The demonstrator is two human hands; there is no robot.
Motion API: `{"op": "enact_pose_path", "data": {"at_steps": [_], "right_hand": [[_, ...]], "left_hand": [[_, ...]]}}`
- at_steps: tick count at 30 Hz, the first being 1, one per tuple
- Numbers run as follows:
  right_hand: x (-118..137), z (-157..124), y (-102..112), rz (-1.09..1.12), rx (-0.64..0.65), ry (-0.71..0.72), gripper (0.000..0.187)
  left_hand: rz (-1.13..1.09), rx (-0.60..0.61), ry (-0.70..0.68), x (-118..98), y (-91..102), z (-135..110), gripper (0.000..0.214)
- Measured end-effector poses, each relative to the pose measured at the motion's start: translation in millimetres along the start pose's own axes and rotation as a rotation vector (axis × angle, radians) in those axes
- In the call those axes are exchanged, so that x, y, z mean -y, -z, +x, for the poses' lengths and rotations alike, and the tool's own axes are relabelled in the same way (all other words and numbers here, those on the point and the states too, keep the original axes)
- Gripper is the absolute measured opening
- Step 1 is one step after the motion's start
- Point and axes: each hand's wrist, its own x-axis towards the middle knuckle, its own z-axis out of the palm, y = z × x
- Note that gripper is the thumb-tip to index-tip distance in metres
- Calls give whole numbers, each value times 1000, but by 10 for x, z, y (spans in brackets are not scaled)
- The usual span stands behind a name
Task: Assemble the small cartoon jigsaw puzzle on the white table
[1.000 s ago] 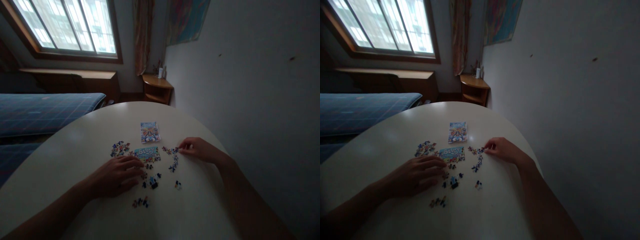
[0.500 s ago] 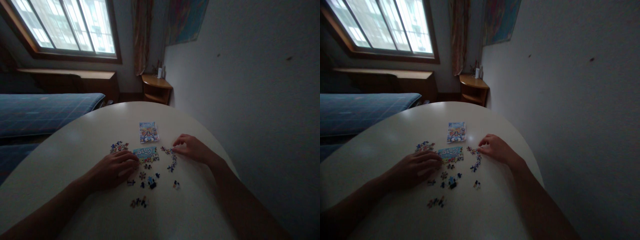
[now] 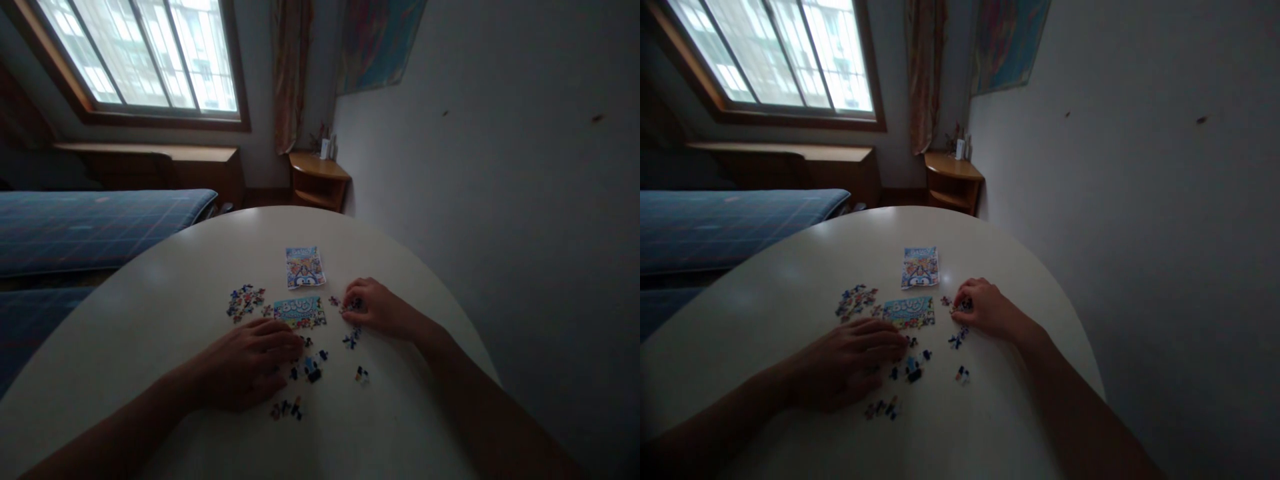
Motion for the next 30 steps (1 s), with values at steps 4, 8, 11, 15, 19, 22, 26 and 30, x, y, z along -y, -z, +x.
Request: {"op": "enact_pose_path", "data": {"at_steps": [4, 8, 11, 15, 19, 22, 26, 30], "right_hand": [[53, -4, 25, -6, 16, -1, 8], [25, -8, 39, -21, -24, -31, 25], [-32, -6, 33, 7, -3, -14, 18], [-76, 7, 16, 30, 28, 5, 11], [-96, 18, 3, 47, 38, 25, 8], [-109, 15, 12, 32, 21, 4, 12], [-110, -8, 58, 28, 10, -39, 30], [-93, -26, 82, 44, 34, -9, 26]], "left_hand": [[-34, -3, -15, -29, 33, 10, 40], [-59, -42, -22, -43, 31, 16, 38], [-36, -55, -24, -18, -11, 6, 39], [71, -39, 34, 40, -69, -11, 48], [94, -39, 79, 76, -77, -10, 46], [76, -47, 87, 87, -73, -7, 46], [67, -36, 87, 97, -72, -4, 46], [60, -25, 90, 100, -72, 1, 47]]}}
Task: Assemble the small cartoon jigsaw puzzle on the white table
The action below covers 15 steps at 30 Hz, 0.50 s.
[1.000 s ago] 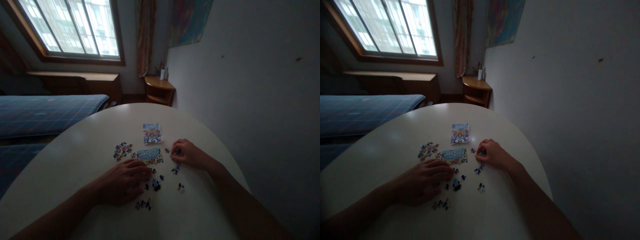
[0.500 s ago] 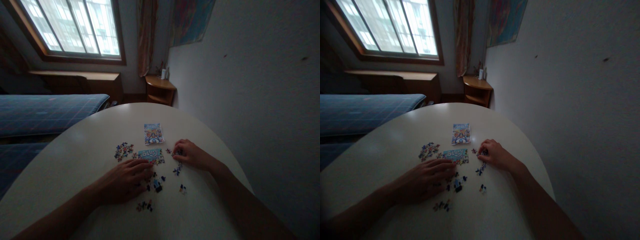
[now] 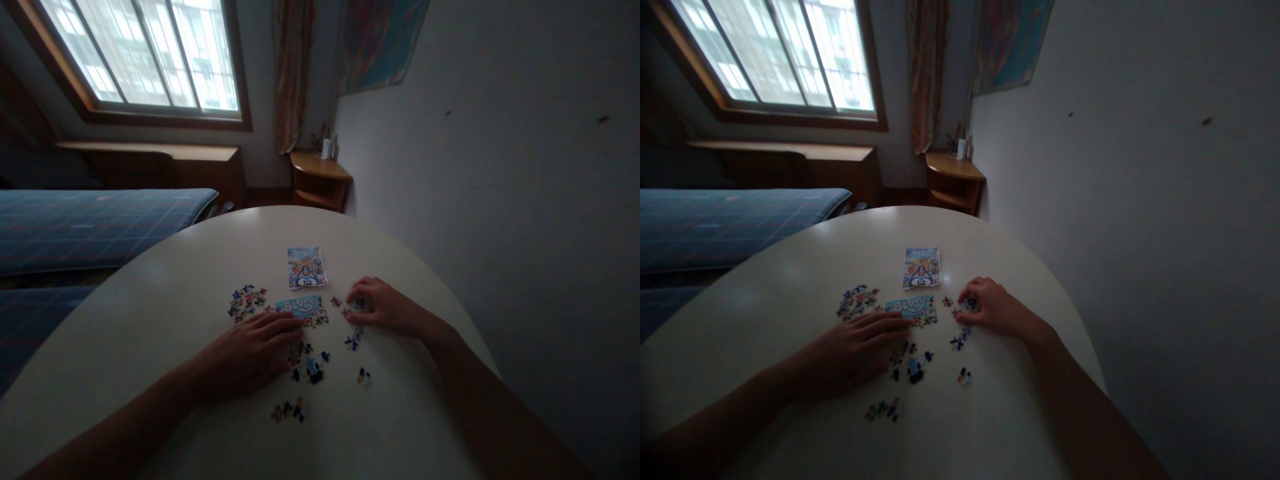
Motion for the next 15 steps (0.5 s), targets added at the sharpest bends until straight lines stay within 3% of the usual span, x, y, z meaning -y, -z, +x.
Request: {"op": "enact_pose_path", "data": {"at_steps": [9, 15], "right_hand": [[62, 35, -47, 13, 7, 22, 9], [80, 51, -66, -15, 10, 77, 8]], "left_hand": [[-43, -13, -27, -1, 6, 17, 47], [-35, -20, -20, -10, -4, 19, 46]]}}
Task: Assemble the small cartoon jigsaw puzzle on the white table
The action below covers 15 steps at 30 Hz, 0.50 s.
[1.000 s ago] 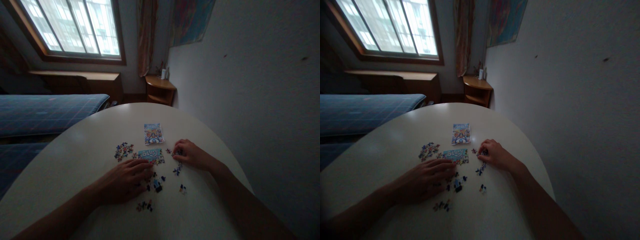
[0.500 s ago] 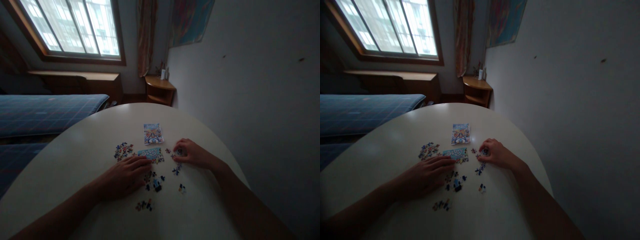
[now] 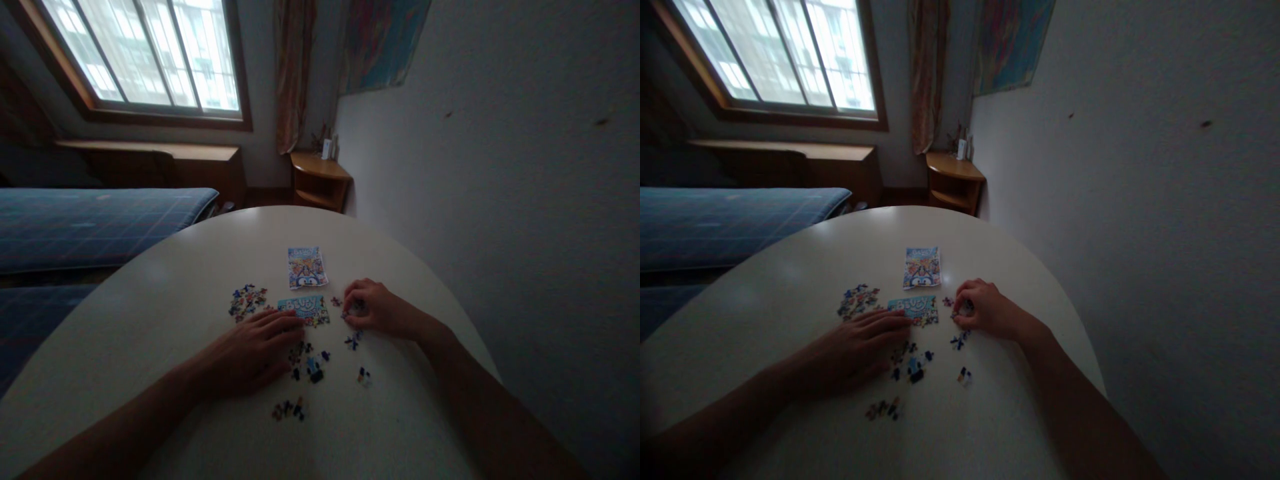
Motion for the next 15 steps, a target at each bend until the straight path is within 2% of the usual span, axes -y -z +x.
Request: {"op": "enact_pose_path", "data": {"at_steps": [6, 10, 15], "right_hand": [[35, 8, 0, -7, 18, 31, 10], [83, 5, 10, -13, 35, 56, 5], [141, -19, -2, 143, 55, -15, 8]], "left_hand": [[-11, -11, -11, -1, 11, 3, 48], [1, 8, 5, 4, 8, 1, 47], [15, 32, 6, 6, 12, 5, 47]]}}
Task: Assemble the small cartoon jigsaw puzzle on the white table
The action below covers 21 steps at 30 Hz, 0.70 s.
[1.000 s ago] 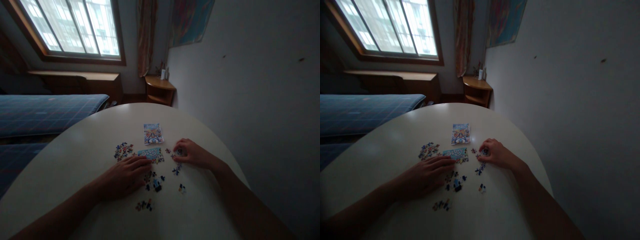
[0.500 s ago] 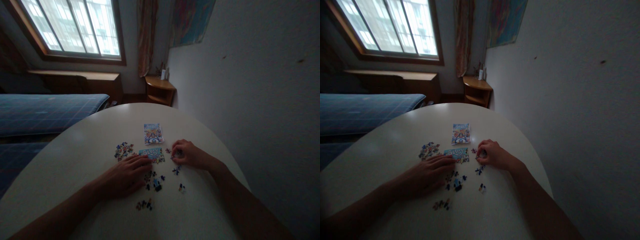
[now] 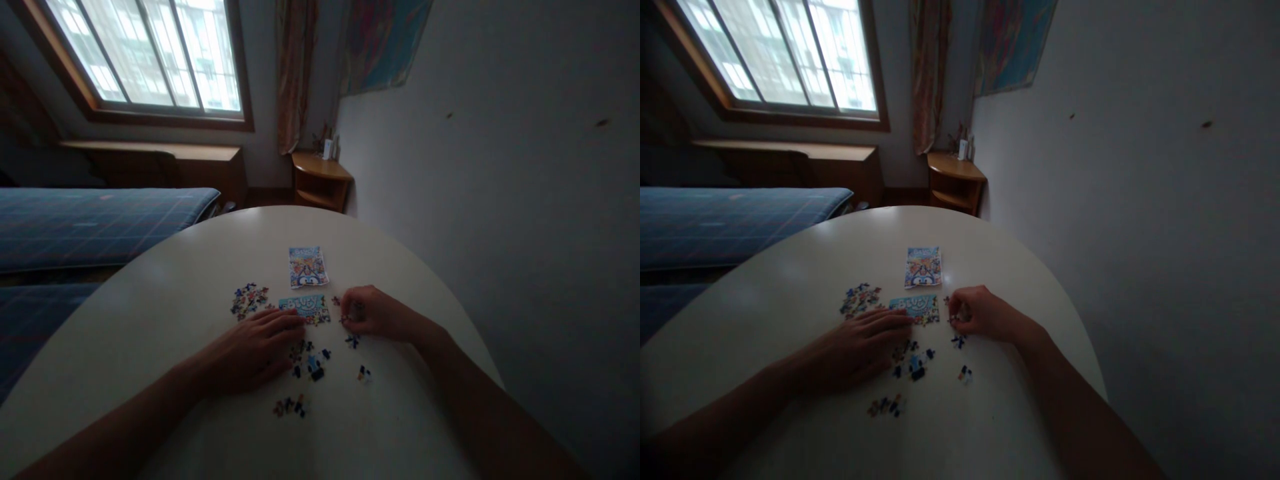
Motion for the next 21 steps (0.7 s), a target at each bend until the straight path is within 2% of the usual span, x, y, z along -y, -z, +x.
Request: {"op": "enact_pose_path", "data": {"at_steps": [4, 7, 12, 17, 19, 21], "right_hand": [[93, -15, -70, 239, -15, 56, 9], [208, -5, -183, 308, -68, 117, 16], [351, 107, -439, 199, -101, 167, 41], [350, 243, -578, 129, -195, 177, 51], [344, 241, -569, 92, -235, 175, 48], [344, 203, -533, 24, -249, 180, 34]], "left_hand": [[-1, -5, -10, -11, 19, 15, 45], [-24, -13, -12, -23, 29, 28, 41], [-82, -55, 9, -25, 8, 26, 39], [-76, -54, 13, -14, -22, 6, 40], [-68, -50, 26, -11, -30, 1, 38], [-79, -45, 27, -9, -33, 0, 37]]}}
